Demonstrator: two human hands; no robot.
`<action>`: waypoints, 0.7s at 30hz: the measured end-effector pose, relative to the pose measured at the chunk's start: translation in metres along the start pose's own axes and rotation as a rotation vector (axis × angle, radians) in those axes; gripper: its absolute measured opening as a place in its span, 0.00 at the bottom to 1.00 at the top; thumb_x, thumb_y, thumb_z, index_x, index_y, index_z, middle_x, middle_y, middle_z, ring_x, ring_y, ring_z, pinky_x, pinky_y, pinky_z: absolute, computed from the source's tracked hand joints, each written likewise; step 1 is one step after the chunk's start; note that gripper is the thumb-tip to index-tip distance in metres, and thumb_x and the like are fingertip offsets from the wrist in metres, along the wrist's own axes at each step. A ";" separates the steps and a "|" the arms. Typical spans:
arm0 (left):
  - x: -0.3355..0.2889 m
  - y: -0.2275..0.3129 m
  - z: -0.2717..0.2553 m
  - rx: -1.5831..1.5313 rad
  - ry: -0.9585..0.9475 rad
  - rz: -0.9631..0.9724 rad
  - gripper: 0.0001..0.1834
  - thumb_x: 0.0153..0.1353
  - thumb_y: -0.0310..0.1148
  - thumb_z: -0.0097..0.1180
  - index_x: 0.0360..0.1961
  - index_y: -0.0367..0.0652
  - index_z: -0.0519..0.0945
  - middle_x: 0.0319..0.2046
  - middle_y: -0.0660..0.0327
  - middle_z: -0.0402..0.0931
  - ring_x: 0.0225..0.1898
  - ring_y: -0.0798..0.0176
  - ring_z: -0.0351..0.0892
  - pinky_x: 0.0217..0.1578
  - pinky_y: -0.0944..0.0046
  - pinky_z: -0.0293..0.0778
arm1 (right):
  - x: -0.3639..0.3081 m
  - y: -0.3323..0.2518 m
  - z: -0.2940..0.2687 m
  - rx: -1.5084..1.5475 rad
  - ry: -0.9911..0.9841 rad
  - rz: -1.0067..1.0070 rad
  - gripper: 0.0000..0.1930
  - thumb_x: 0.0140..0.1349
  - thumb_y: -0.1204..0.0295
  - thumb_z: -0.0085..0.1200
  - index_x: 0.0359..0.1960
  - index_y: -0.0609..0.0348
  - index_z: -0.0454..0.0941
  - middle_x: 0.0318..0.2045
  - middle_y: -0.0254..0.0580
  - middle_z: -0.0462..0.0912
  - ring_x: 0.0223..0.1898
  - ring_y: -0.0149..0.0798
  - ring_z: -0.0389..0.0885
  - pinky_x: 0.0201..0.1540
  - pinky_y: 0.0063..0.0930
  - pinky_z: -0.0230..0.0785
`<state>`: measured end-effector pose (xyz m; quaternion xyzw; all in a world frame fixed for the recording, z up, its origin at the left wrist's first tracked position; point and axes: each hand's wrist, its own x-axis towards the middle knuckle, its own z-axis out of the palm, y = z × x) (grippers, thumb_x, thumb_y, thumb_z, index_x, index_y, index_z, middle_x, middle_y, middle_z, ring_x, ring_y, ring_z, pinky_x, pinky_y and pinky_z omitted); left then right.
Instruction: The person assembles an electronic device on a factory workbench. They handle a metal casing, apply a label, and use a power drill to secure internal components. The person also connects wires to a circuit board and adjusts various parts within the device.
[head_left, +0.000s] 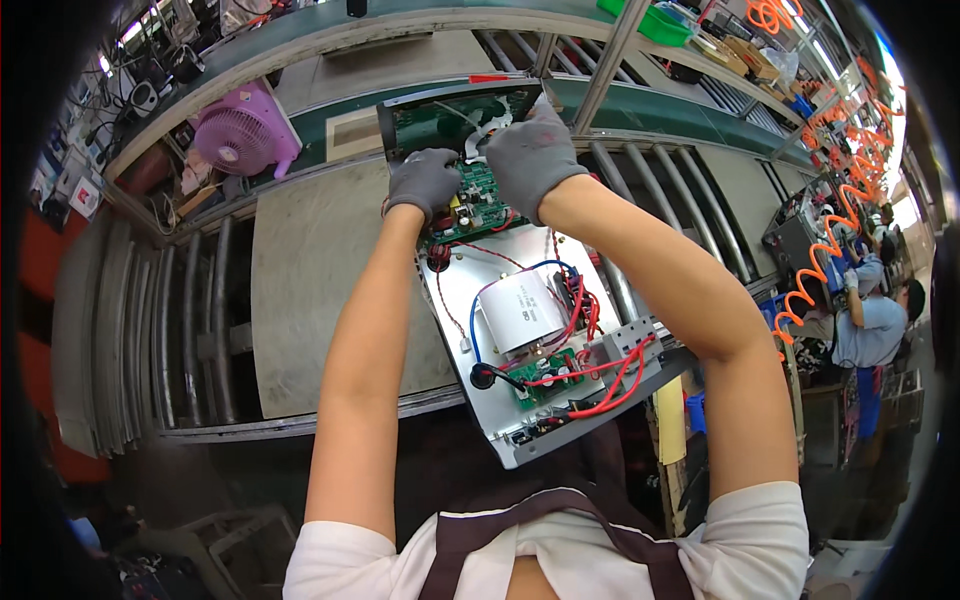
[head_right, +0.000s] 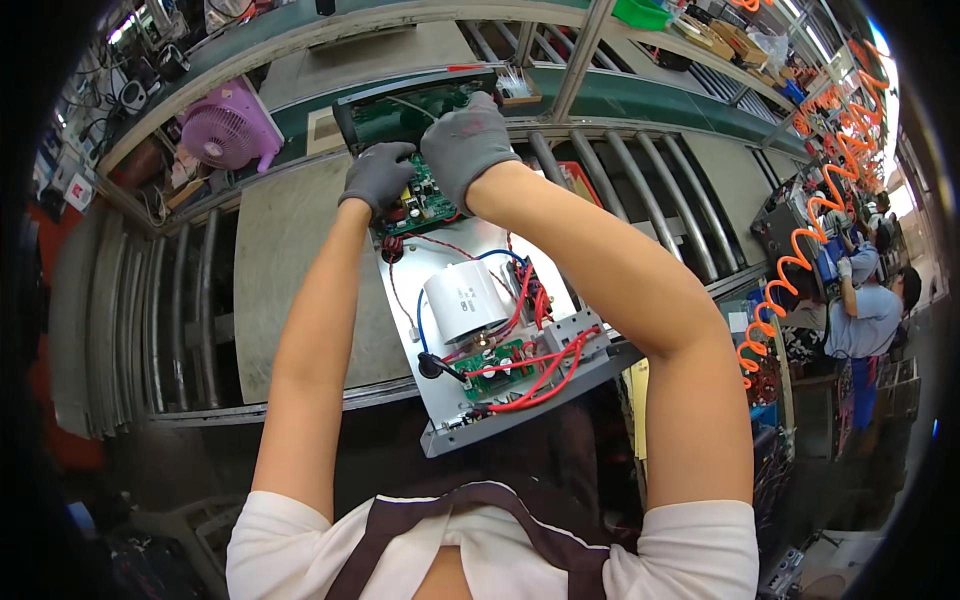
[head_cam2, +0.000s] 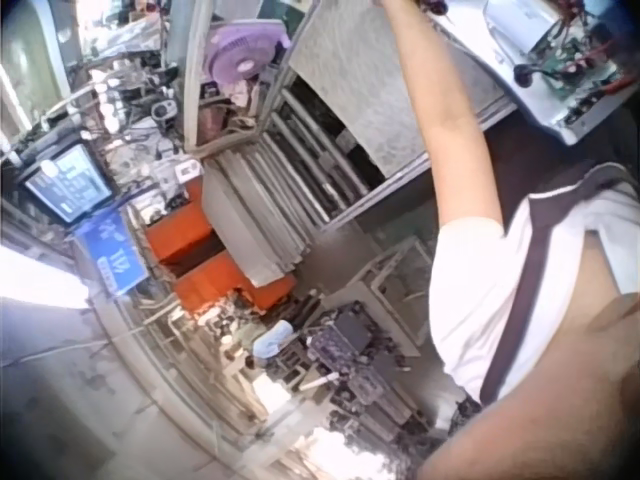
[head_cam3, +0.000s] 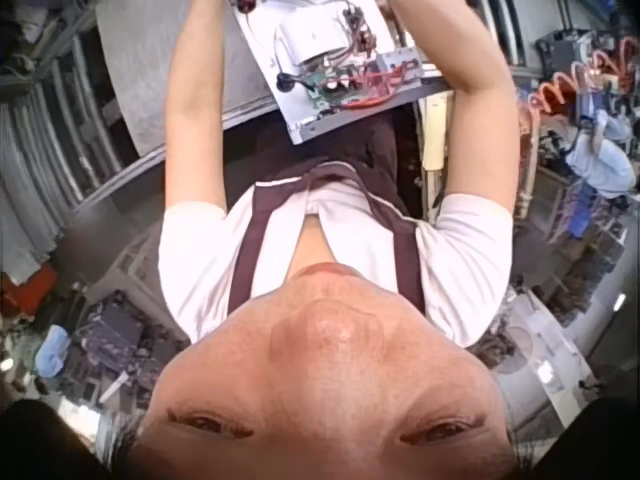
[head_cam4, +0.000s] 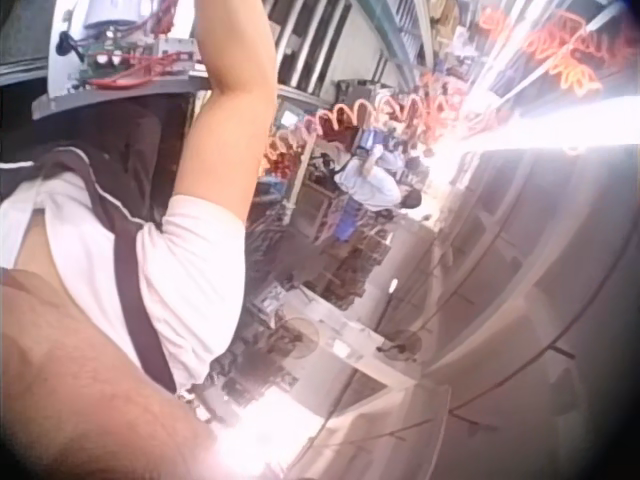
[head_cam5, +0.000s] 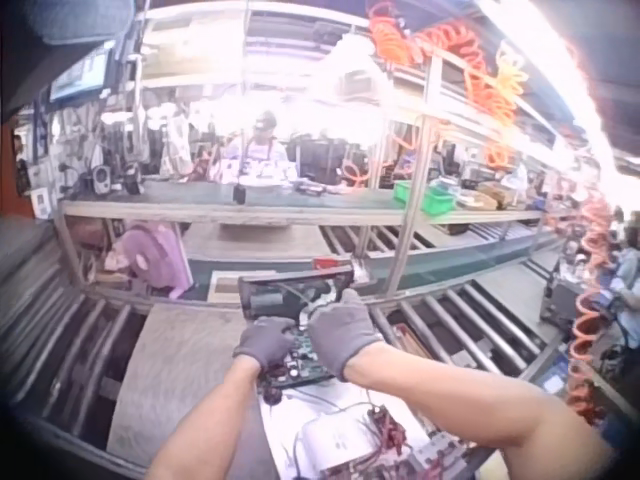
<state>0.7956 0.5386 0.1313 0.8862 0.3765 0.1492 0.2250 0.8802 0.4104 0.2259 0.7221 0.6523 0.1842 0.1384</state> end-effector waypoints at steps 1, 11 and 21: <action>0.000 0.001 -0.001 0.000 -0.001 -0.004 0.21 0.49 0.37 0.47 0.46 0.53 0.79 0.48 0.55 0.75 0.51 0.52 0.72 0.53 0.57 0.66 | -0.004 0.001 -0.003 -0.009 0.009 -0.001 0.08 0.48 0.74 0.51 0.30 0.54 0.80 0.27 0.41 0.82 0.32 0.39 0.81 0.41 0.36 0.58; 0.016 -0.031 0.019 -0.493 -0.075 0.099 0.25 0.53 0.37 0.54 0.49 0.31 0.74 0.46 0.50 0.76 0.47 0.58 0.75 0.50 0.62 0.67 | -0.119 0.123 0.082 1.267 0.309 0.491 0.19 0.46 0.61 0.61 0.38 0.58 0.80 0.31 0.50 0.83 0.32 0.44 0.82 0.39 0.33 0.71; -0.072 -0.042 -0.034 -0.317 0.558 0.153 0.22 0.64 0.37 0.47 0.54 0.31 0.69 0.50 0.48 0.72 0.53 0.55 0.69 0.55 0.60 0.63 | -0.400 0.206 0.261 2.561 0.815 0.831 0.19 0.56 0.71 0.55 0.50 0.60 0.70 0.38 0.39 0.79 0.38 0.36 0.80 0.46 0.33 0.73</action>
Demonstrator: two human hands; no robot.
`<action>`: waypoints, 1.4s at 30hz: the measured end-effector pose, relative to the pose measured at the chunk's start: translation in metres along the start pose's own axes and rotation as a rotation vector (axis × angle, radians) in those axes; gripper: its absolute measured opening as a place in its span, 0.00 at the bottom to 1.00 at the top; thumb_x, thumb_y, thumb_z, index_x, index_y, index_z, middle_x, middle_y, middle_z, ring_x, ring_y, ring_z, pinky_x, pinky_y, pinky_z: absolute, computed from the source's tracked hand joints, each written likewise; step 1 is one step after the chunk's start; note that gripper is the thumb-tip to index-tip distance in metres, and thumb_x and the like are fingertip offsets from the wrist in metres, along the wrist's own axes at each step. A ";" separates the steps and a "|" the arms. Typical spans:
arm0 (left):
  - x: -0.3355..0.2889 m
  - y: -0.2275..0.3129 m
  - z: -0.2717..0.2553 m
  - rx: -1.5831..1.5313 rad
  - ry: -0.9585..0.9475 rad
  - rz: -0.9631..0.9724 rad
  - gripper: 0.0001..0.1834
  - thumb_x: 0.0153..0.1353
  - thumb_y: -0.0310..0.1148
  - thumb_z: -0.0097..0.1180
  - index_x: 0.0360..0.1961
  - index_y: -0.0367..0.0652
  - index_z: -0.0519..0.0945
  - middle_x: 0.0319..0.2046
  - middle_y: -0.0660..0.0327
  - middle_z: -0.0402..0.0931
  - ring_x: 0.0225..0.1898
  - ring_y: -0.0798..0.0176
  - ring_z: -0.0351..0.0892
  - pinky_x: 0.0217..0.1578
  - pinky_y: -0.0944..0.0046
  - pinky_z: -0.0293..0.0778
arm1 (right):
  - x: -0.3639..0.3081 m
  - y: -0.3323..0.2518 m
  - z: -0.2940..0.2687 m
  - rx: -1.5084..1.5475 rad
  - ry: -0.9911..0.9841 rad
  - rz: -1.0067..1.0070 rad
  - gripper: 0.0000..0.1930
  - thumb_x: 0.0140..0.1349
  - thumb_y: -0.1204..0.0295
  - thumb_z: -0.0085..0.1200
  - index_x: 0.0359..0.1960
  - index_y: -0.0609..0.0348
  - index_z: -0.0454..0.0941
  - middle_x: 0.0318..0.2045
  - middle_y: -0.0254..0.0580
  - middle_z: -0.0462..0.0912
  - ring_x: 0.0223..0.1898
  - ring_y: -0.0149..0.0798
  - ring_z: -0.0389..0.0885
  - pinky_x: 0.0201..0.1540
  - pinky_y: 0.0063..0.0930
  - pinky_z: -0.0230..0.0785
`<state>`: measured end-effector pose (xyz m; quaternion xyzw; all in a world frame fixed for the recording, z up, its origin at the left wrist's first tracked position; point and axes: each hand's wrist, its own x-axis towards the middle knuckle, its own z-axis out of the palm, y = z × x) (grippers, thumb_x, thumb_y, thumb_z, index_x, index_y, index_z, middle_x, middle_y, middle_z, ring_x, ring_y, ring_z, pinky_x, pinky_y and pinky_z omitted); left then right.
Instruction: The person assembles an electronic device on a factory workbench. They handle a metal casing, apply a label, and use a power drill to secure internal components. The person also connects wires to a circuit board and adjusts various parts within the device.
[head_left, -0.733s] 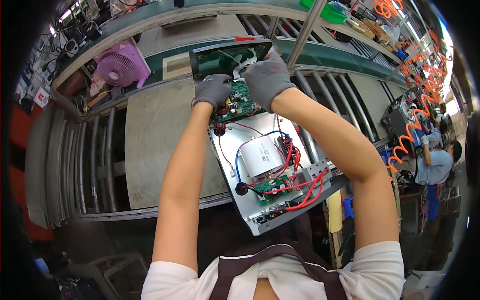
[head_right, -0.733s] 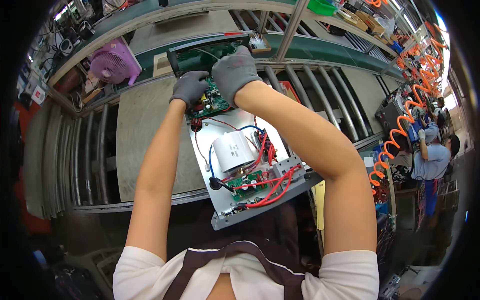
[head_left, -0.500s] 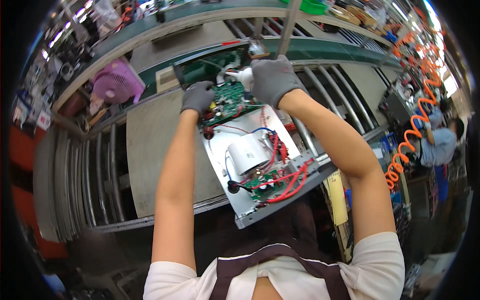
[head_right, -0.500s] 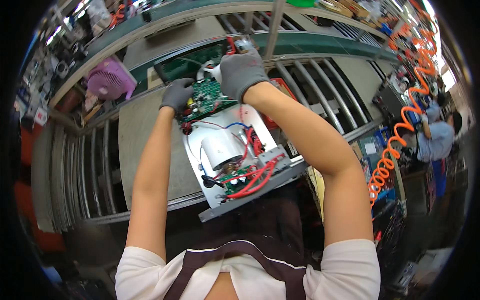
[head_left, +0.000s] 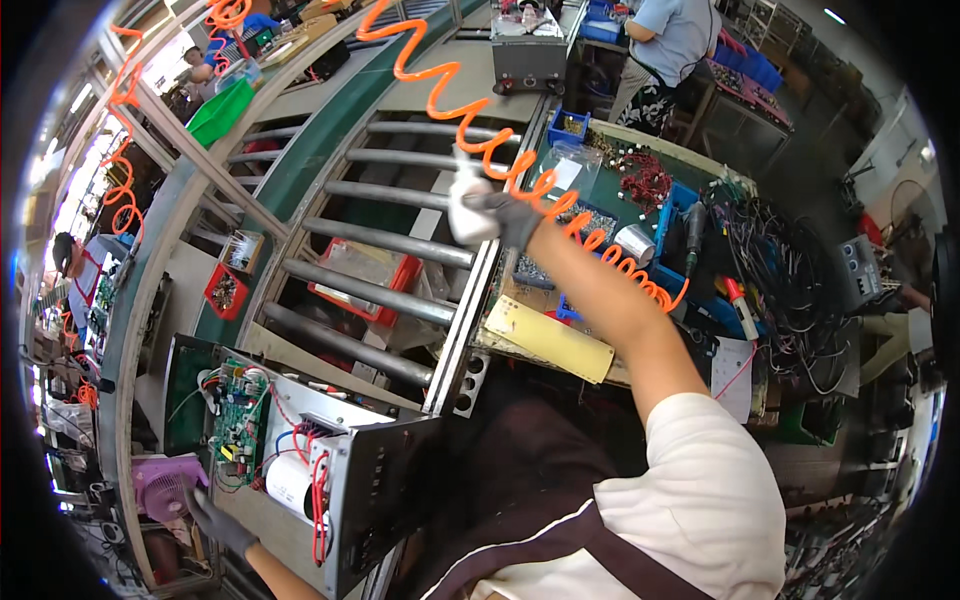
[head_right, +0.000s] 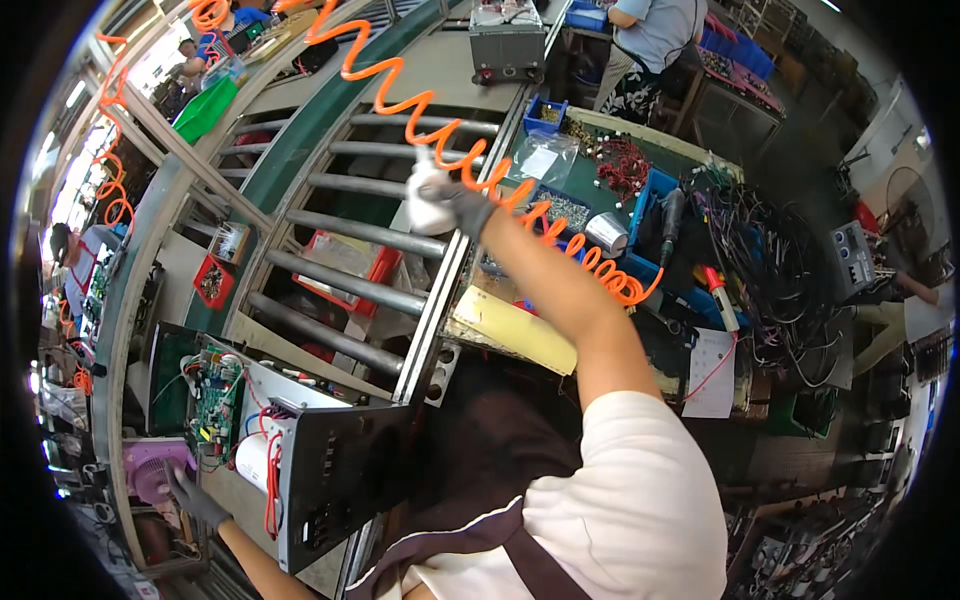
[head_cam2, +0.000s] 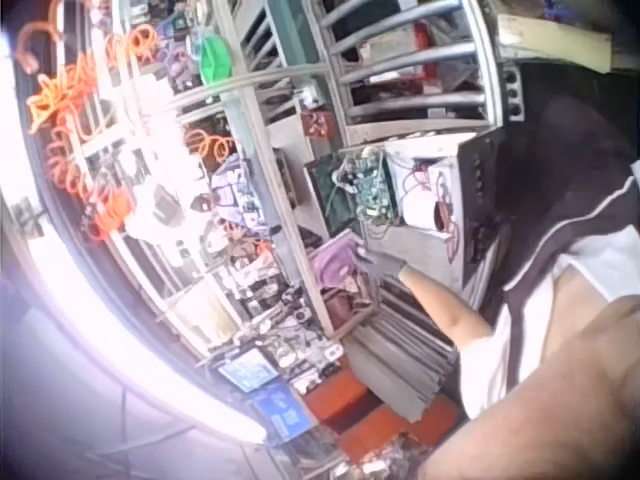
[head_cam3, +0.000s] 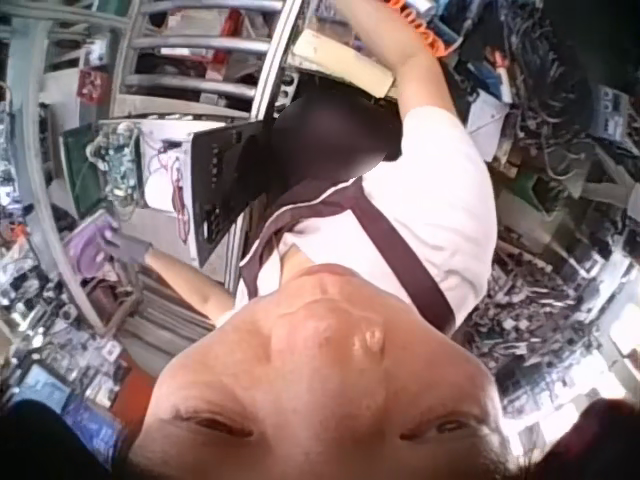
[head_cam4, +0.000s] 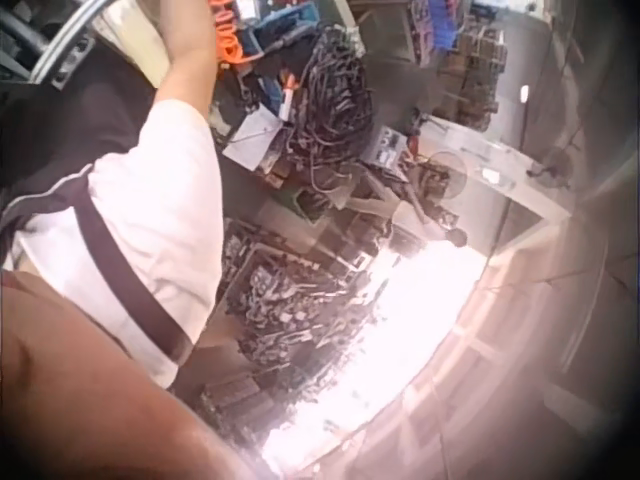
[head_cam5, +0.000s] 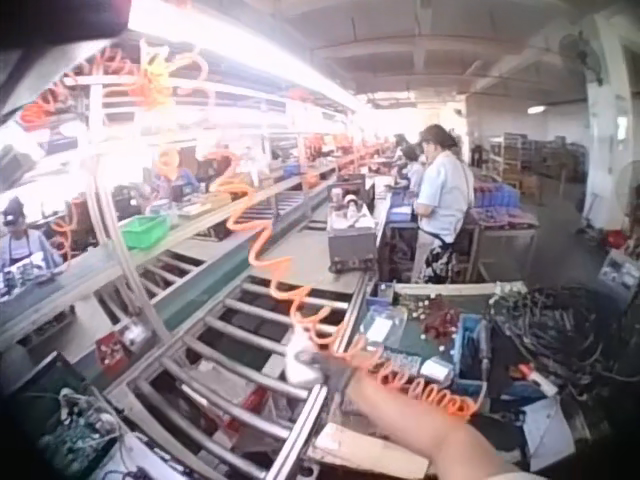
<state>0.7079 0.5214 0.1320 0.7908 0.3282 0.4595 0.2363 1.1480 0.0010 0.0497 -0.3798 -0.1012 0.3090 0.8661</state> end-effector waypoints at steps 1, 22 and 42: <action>-0.014 -0.007 -0.018 -0.121 -0.003 -0.111 0.22 0.64 0.38 0.47 0.53 0.32 0.70 0.49 0.48 0.72 0.51 0.56 0.70 0.53 0.61 0.64 | 0.001 -0.010 -0.030 -0.229 0.128 0.006 0.18 0.58 0.70 0.52 0.51 0.60 0.69 0.38 0.37 0.79 0.37 0.37 0.80 0.44 0.33 0.73; -0.327 0.045 0.030 -0.412 -0.116 -0.405 0.30 0.64 0.54 0.39 0.50 0.35 0.69 0.40 0.55 0.73 0.43 0.62 0.71 0.46 0.63 0.66 | 0.016 -0.028 -0.131 -1.616 0.276 -0.510 0.22 0.57 0.67 0.54 0.52 0.64 0.71 0.48 0.46 0.75 0.50 0.41 0.73 0.56 0.30 0.60; -0.282 0.118 -0.003 -0.733 -0.294 -0.437 0.24 0.59 0.47 0.49 0.41 0.32 0.76 0.41 0.51 0.76 0.42 0.57 0.74 0.47 0.60 0.69 | -0.229 0.108 0.023 -1.481 0.677 0.005 0.14 0.53 0.60 0.55 0.34 0.58 0.80 0.32 0.46 0.82 0.36 0.43 0.80 0.40 0.34 0.70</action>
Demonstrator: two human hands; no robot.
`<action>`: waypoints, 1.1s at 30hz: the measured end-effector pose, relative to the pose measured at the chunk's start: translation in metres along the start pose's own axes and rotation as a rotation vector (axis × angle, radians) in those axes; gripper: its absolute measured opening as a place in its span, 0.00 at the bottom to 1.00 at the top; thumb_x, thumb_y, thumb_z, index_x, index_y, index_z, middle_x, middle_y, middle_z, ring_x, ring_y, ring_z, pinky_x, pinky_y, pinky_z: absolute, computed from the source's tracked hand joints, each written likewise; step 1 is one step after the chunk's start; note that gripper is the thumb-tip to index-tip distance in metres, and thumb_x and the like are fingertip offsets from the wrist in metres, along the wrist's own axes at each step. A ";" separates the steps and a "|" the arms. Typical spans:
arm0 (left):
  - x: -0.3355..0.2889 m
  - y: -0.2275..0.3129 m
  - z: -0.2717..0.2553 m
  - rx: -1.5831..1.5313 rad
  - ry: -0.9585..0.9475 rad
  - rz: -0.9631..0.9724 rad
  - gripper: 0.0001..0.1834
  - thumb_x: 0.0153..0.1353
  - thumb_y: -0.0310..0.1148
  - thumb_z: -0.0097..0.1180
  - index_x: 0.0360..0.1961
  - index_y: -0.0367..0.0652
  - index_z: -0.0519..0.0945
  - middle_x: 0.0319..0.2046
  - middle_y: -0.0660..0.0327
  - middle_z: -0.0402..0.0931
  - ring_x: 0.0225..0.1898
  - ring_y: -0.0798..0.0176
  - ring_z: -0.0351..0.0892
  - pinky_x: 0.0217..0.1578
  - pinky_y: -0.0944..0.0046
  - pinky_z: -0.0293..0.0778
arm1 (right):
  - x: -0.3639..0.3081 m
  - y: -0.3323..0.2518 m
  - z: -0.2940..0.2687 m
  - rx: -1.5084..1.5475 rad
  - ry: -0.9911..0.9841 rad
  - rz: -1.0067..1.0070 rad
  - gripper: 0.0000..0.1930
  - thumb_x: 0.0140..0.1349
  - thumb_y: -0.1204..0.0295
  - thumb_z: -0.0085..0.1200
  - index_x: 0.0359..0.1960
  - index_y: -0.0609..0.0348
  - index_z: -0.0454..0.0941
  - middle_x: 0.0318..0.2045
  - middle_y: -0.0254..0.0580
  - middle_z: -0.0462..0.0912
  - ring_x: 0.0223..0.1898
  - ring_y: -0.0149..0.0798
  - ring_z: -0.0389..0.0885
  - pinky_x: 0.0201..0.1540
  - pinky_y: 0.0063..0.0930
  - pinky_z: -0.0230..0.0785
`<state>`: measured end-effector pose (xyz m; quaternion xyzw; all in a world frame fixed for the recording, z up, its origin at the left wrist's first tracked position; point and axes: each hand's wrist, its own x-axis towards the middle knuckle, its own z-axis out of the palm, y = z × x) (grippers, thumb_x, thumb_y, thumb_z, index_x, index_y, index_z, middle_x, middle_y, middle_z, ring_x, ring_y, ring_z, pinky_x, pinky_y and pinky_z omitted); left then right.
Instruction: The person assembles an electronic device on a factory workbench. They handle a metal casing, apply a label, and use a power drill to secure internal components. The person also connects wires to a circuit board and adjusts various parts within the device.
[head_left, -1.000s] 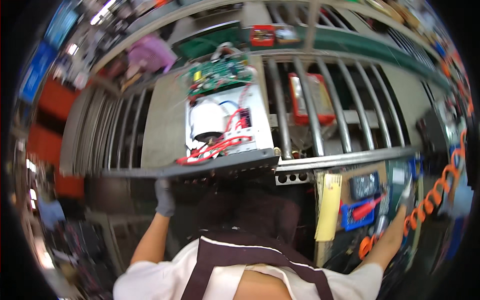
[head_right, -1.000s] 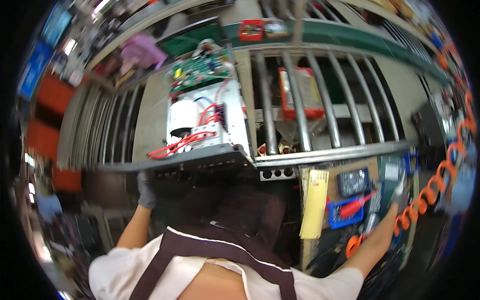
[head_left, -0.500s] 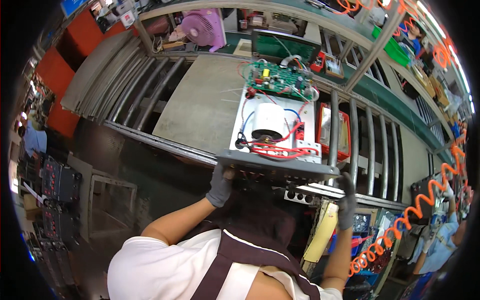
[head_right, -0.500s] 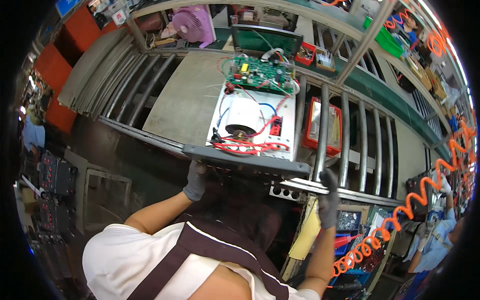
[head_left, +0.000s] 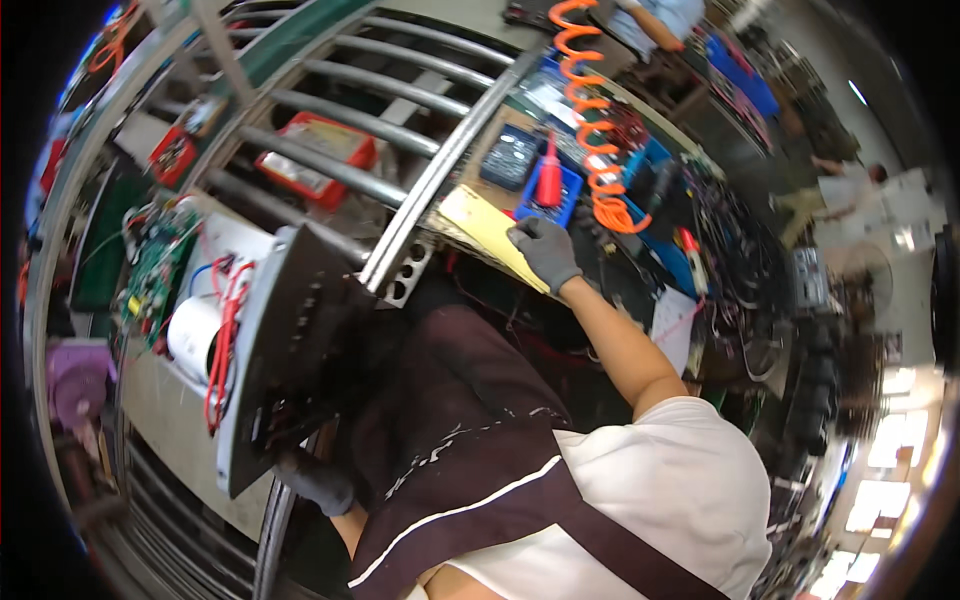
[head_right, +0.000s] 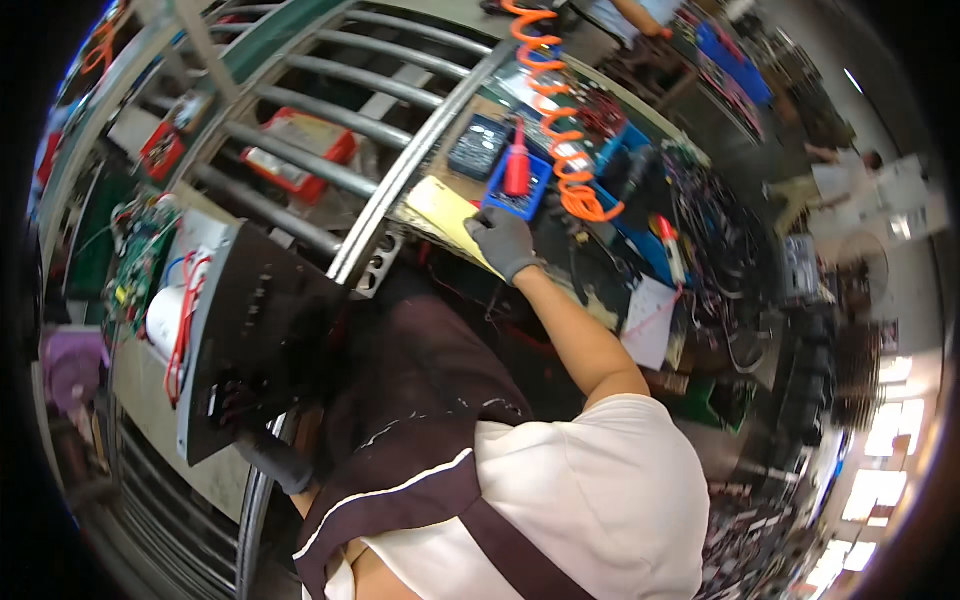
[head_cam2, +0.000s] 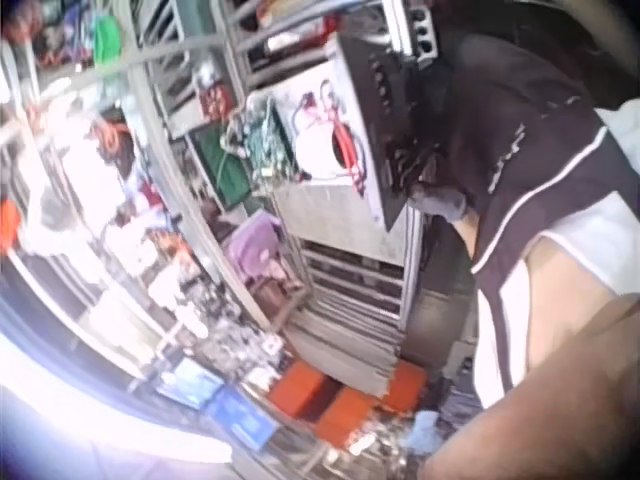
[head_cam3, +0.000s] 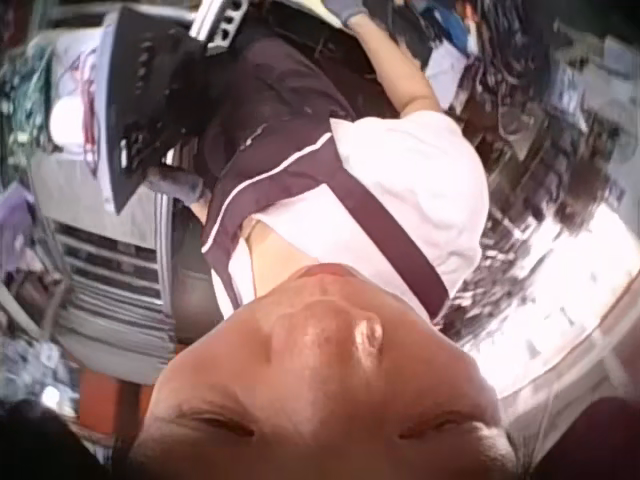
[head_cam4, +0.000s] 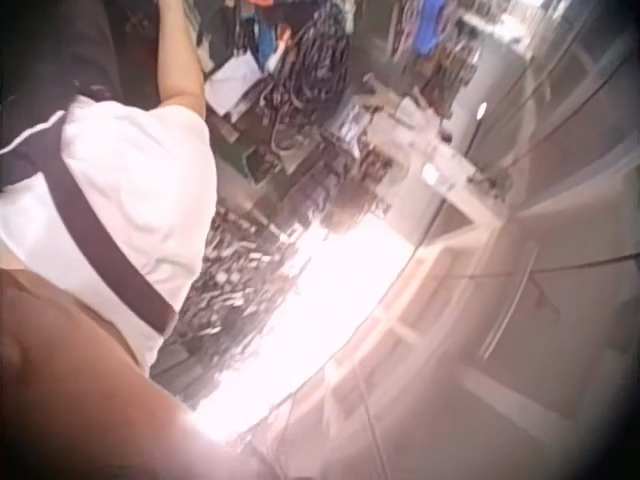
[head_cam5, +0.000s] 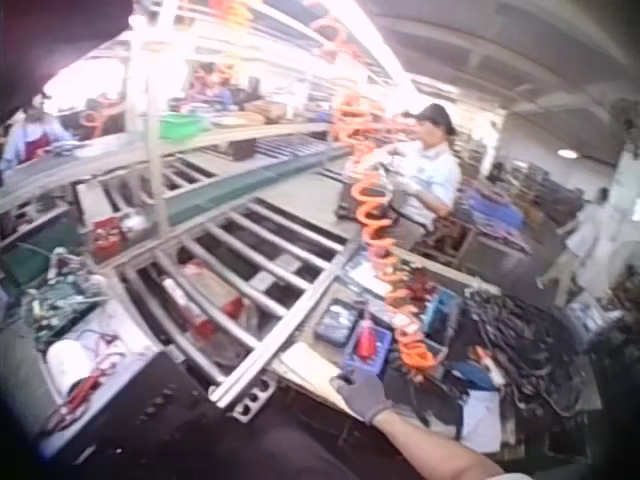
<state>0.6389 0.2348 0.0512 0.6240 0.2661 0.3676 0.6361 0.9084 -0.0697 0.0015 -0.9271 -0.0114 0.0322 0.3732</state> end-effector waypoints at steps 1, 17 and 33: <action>0.002 -0.003 -0.002 -0.010 -0.031 -0.015 0.24 0.59 0.47 0.49 0.41 0.32 0.76 0.41 0.52 0.76 0.42 0.57 0.74 0.47 0.60 0.69 | -0.010 0.017 -0.014 -0.149 0.012 0.057 0.14 0.53 0.59 0.54 0.33 0.56 0.80 0.32 0.46 0.81 0.37 0.45 0.80 0.40 0.36 0.70; 0.017 -0.002 -0.022 -0.081 -0.237 -0.141 0.23 0.59 0.43 0.52 0.45 0.33 0.75 0.37 0.55 0.75 0.41 0.62 0.73 0.45 0.63 0.68 | -0.035 0.151 -0.074 -0.682 -0.119 0.309 0.32 0.39 0.50 0.62 0.40 0.66 0.76 0.42 0.62 0.77 0.44 0.54 0.77 0.48 0.42 0.68; 0.162 -0.061 -0.115 0.796 0.356 0.798 0.18 0.51 0.25 0.50 0.45 0.45 0.76 0.45 0.58 0.75 0.49 0.52 0.73 0.51 0.59 0.66 | 0.007 -0.283 -0.063 0.912 -0.736 -0.633 0.40 0.49 0.61 0.58 0.64 0.56 0.54 0.55 0.48 0.66 0.47 0.41 0.69 0.44 0.31 0.65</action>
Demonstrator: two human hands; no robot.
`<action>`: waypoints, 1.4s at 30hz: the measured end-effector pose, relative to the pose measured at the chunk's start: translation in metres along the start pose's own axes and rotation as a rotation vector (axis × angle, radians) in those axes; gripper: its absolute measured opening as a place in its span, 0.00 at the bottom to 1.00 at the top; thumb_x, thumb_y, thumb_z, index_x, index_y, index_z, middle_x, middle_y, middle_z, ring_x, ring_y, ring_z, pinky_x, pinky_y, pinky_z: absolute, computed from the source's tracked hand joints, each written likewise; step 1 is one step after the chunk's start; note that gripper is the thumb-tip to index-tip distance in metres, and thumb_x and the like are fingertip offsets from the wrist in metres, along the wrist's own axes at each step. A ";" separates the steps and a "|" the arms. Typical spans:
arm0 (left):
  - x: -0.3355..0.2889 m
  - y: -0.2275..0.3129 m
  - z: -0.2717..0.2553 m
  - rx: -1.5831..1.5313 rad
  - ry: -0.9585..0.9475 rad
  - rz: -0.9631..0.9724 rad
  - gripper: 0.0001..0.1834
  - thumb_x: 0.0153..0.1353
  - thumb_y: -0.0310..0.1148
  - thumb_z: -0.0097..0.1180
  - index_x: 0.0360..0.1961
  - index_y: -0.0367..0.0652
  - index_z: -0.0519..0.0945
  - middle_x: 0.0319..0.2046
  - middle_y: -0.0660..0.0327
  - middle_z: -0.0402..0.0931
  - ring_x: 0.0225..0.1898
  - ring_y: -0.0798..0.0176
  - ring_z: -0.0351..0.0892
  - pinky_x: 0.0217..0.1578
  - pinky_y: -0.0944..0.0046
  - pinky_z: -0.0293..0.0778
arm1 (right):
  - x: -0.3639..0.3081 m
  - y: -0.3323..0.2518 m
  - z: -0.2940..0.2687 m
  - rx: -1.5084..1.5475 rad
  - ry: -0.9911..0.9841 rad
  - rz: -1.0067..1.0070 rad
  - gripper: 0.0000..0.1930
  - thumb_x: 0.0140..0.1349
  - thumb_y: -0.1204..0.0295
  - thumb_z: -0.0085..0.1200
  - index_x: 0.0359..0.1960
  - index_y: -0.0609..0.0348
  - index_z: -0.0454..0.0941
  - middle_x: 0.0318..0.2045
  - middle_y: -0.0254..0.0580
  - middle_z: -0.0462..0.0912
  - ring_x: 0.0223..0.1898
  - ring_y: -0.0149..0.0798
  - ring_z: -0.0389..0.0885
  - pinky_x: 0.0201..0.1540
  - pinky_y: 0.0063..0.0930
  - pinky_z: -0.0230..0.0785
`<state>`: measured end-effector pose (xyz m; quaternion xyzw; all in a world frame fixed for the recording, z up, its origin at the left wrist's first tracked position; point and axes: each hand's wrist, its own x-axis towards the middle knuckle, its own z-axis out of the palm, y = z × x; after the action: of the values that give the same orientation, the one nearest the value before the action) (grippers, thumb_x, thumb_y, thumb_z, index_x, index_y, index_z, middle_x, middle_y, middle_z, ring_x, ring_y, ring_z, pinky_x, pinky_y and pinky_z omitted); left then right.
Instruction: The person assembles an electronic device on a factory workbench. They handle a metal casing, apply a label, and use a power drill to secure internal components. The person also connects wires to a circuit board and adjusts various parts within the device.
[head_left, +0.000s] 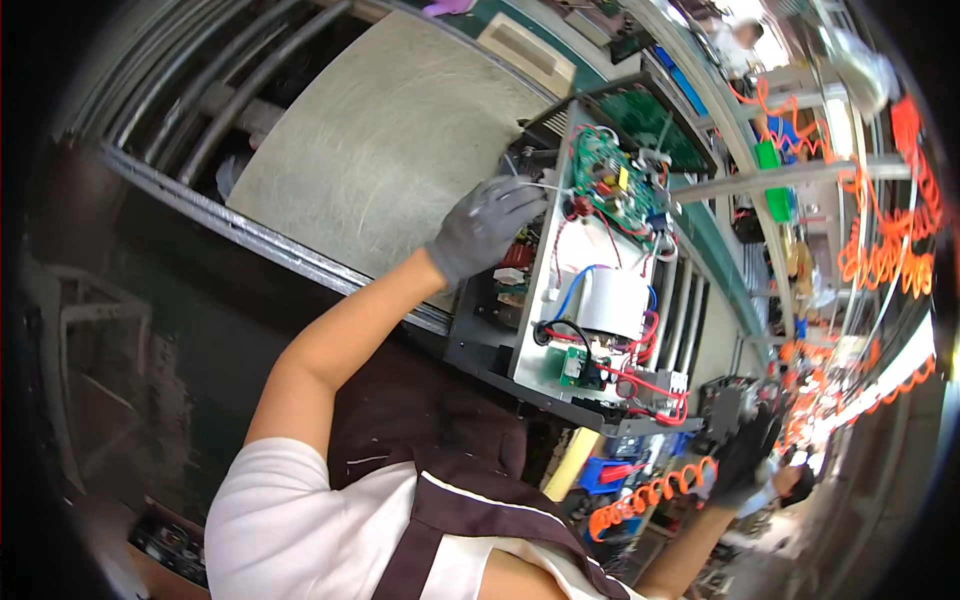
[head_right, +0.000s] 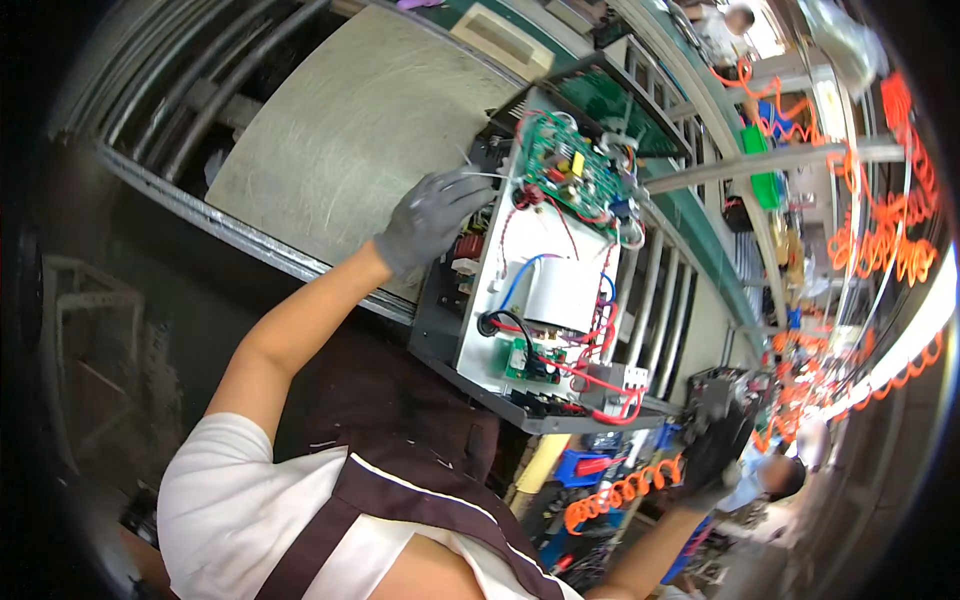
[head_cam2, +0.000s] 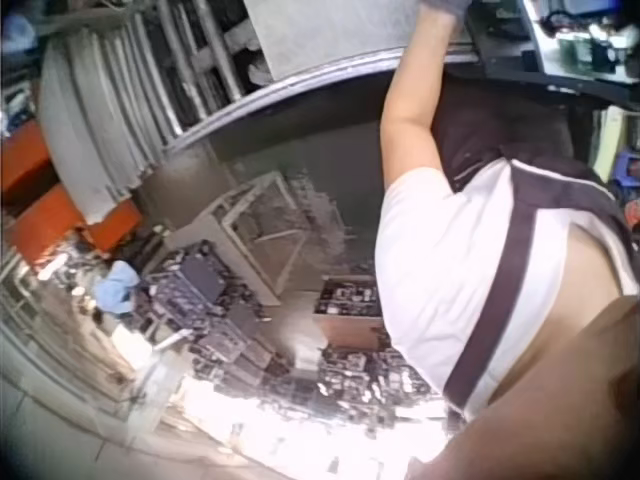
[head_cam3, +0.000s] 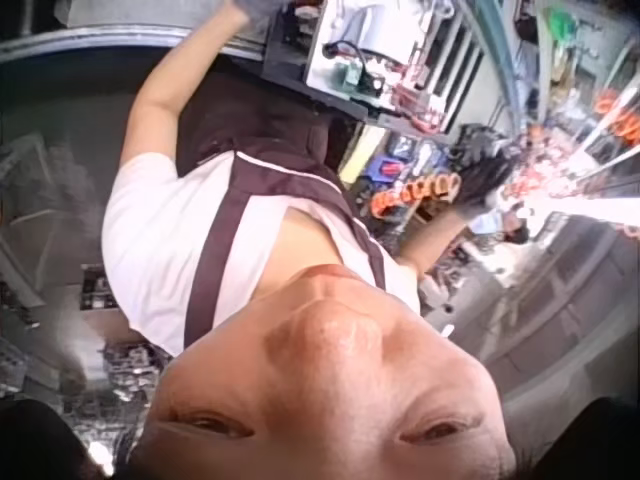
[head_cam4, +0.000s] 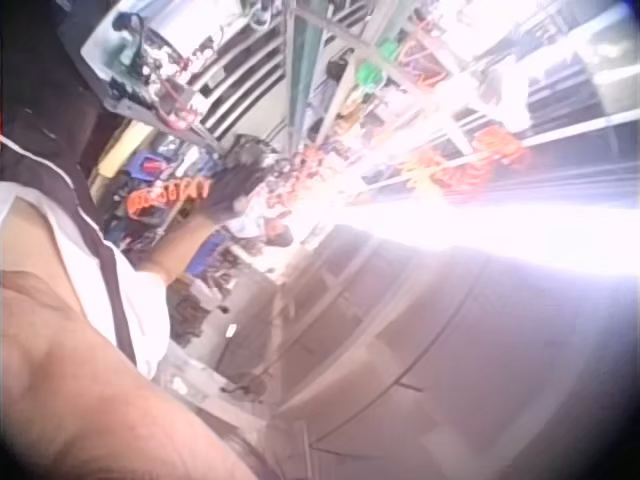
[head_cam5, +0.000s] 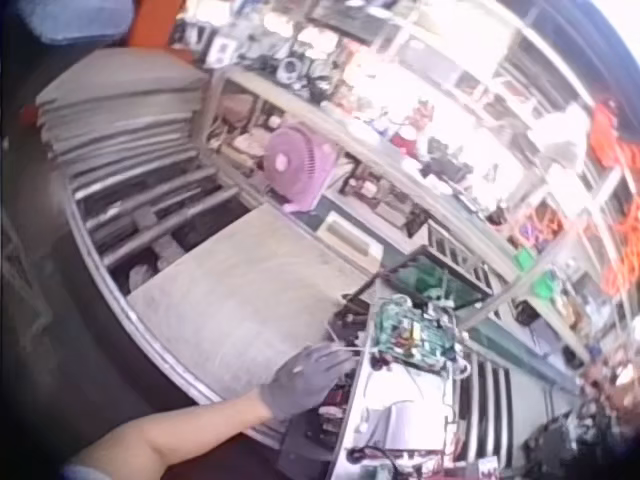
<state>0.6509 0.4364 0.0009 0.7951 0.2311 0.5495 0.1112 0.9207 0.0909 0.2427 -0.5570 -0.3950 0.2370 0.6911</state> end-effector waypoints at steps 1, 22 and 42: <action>0.004 -0.013 0.013 0.114 -0.019 -0.030 0.17 0.51 0.26 0.51 0.45 0.45 0.76 0.45 0.58 0.75 0.50 0.53 0.73 0.51 0.59 0.67 | 0.043 -0.014 0.013 -0.216 -0.205 0.159 0.42 0.46 0.60 0.59 0.64 0.58 0.56 0.52 0.45 0.68 0.49 0.40 0.69 0.47 0.30 0.65; -0.012 -0.073 0.037 -0.298 -0.384 -0.709 0.11 0.55 0.39 0.48 0.35 0.47 0.78 0.33 0.57 0.78 0.37 0.52 0.77 0.37 0.53 0.71 | 0.215 0.195 0.441 -2.364 -2.242 -0.749 0.14 0.40 0.68 0.55 0.33 0.51 0.82 0.35 0.37 0.81 0.46 0.40 0.76 0.60 0.49 0.52; -0.022 -0.058 0.050 -0.773 -0.261 -1.103 0.17 0.61 0.39 0.45 0.43 0.39 0.76 0.35 0.51 0.78 0.39 0.54 0.78 0.41 0.59 0.71 | 0.225 0.201 0.417 -2.069 -2.112 -0.625 0.10 0.46 0.70 0.54 0.29 0.57 0.82 0.30 0.43 0.81 0.38 0.44 0.80 0.40 0.35 0.71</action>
<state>0.6768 0.4802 -0.0606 0.5243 0.3743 0.3553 0.6773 0.7348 0.5601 0.1423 -0.2587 -0.7827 -0.0100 -0.5660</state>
